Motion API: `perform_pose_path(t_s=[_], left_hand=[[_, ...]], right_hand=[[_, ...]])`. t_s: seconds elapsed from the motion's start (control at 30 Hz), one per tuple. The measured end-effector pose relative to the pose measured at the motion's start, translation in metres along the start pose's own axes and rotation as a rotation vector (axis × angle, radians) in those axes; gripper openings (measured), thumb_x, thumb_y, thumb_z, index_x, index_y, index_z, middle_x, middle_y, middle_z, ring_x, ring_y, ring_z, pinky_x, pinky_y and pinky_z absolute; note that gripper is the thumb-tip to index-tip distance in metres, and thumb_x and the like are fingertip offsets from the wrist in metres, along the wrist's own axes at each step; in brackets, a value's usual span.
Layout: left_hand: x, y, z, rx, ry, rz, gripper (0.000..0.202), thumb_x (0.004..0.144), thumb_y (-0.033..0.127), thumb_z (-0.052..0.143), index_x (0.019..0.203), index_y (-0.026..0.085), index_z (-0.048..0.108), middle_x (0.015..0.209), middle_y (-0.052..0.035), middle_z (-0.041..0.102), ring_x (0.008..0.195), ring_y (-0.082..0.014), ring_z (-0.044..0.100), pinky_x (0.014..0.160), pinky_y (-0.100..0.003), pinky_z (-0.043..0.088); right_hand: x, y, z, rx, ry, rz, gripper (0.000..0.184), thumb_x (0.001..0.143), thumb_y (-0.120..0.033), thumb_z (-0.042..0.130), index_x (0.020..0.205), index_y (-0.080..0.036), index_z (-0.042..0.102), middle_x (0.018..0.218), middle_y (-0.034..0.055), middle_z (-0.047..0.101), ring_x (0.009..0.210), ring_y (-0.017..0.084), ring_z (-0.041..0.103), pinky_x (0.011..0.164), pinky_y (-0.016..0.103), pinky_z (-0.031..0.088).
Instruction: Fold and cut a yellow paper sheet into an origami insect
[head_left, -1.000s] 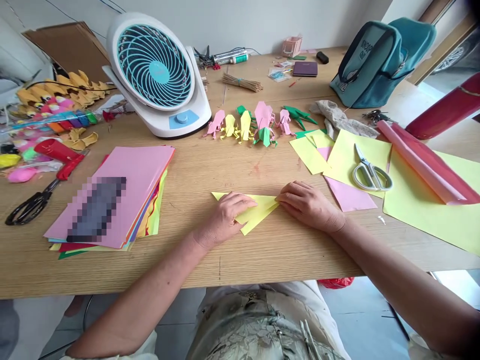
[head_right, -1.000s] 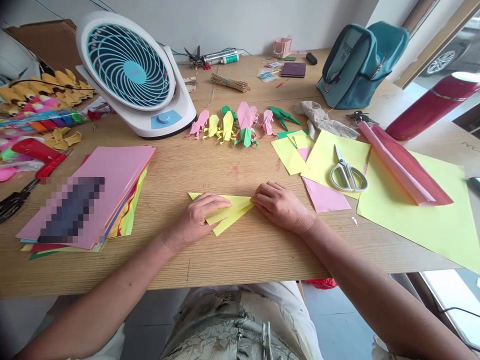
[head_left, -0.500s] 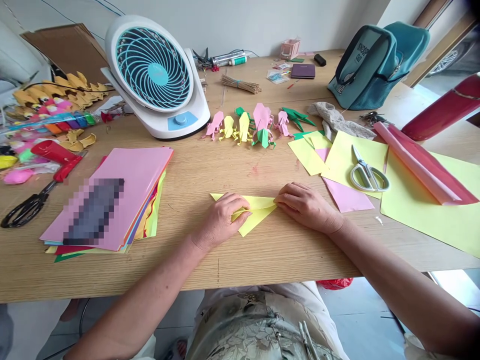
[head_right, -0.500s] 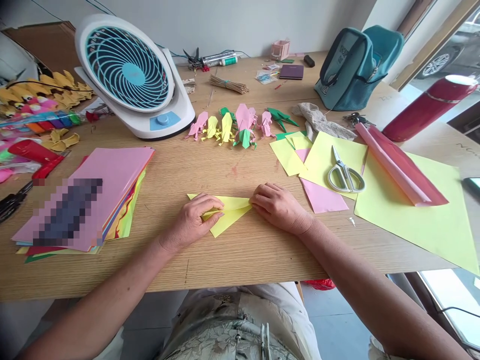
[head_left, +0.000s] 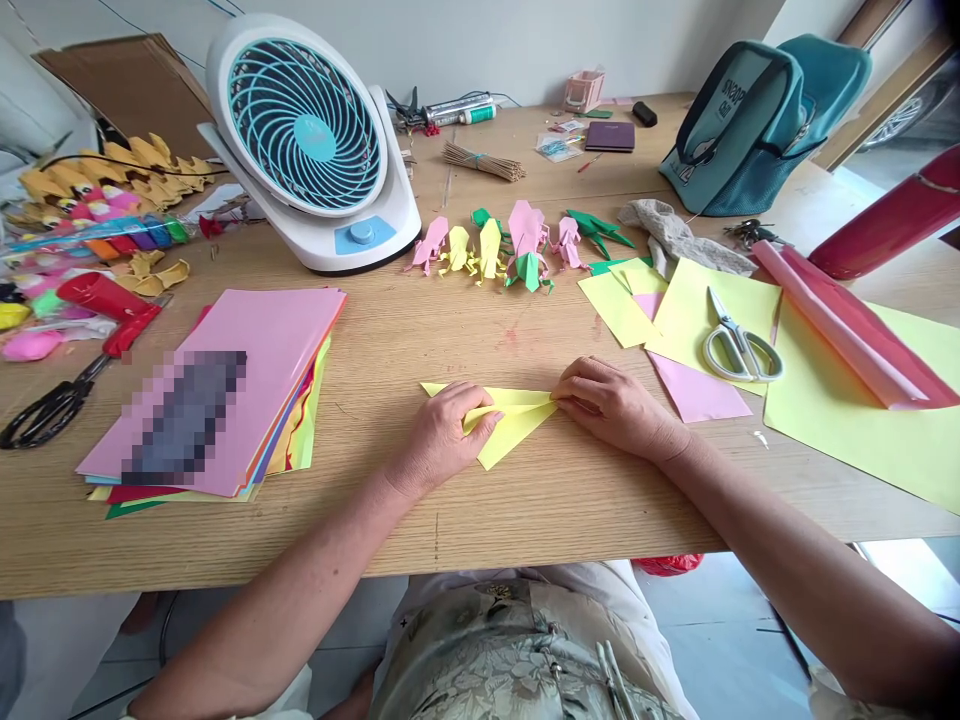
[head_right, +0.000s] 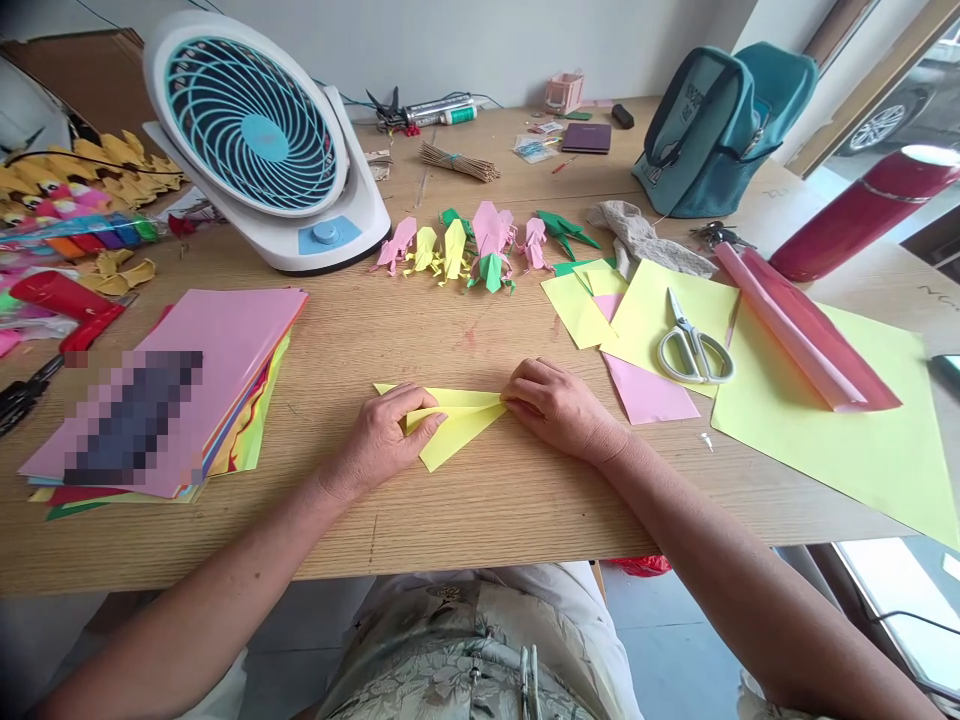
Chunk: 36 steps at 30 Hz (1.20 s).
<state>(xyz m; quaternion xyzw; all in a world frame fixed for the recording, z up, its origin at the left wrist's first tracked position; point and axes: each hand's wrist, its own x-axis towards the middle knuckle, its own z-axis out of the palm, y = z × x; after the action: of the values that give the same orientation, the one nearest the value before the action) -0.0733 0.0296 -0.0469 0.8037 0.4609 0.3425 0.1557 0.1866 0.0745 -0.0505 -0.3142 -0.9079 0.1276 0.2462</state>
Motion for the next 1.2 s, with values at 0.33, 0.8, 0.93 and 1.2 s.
perform_pose_path(t_s=[0.33,0.8,0.93,1.2], left_hand=[[-0.002,0.002,-0.010,0.010,-0.068,-0.018,0.016,0.087,0.018,0.056,0.071,0.018,0.054,0.070,0.0020,0.060,0.065,-0.0114,0.055,0.063,-0.024,0.040],[-0.005,0.004,-0.023,-0.015,-0.257,-0.008,0.007,0.089,0.021,0.057,0.083,0.019,0.059,0.079,0.0011,0.065,0.073,-0.0122,0.060,0.067,-0.023,0.041],[-0.008,0.005,-0.026,0.019,-0.305,0.011,0.008,0.091,0.020,0.056,0.083,0.020,0.059,0.078,0.0029,0.066,0.072,-0.0108,0.060,0.067,-0.023,0.040],[-0.002,0.025,-0.028,0.306,-0.445,0.015,0.012,0.090,0.031,0.062,0.095,0.020,0.061,0.087,0.0010,0.065,0.077,-0.0153,0.063,0.064,-0.026,0.043]], right_hand=[[-0.002,-0.002,-0.003,0.024,-0.043,-0.024,0.013,0.094,-0.019,0.052,0.091,-0.021,0.065,0.089,0.0074,0.060,0.081,0.019,0.057,0.073,0.031,0.047],[-0.006,-0.012,-0.009,0.009,-0.128,-0.073,0.017,0.097,-0.021,0.048,0.088,-0.020,0.062,0.086,0.0062,0.058,0.077,0.017,0.055,0.072,0.030,0.044],[-0.006,-0.015,-0.009,-0.021,-0.138,-0.113,0.018,0.097,-0.021,0.048,0.087,-0.018,0.062,0.086,0.0065,0.057,0.076,0.016,0.053,0.071,0.029,0.042],[-0.006,-0.018,-0.003,-0.144,-0.114,-0.175,0.018,0.097,-0.023,0.050,0.085,-0.018,0.061,0.086,0.0058,0.057,0.076,0.017,0.049,0.072,0.031,0.038]])
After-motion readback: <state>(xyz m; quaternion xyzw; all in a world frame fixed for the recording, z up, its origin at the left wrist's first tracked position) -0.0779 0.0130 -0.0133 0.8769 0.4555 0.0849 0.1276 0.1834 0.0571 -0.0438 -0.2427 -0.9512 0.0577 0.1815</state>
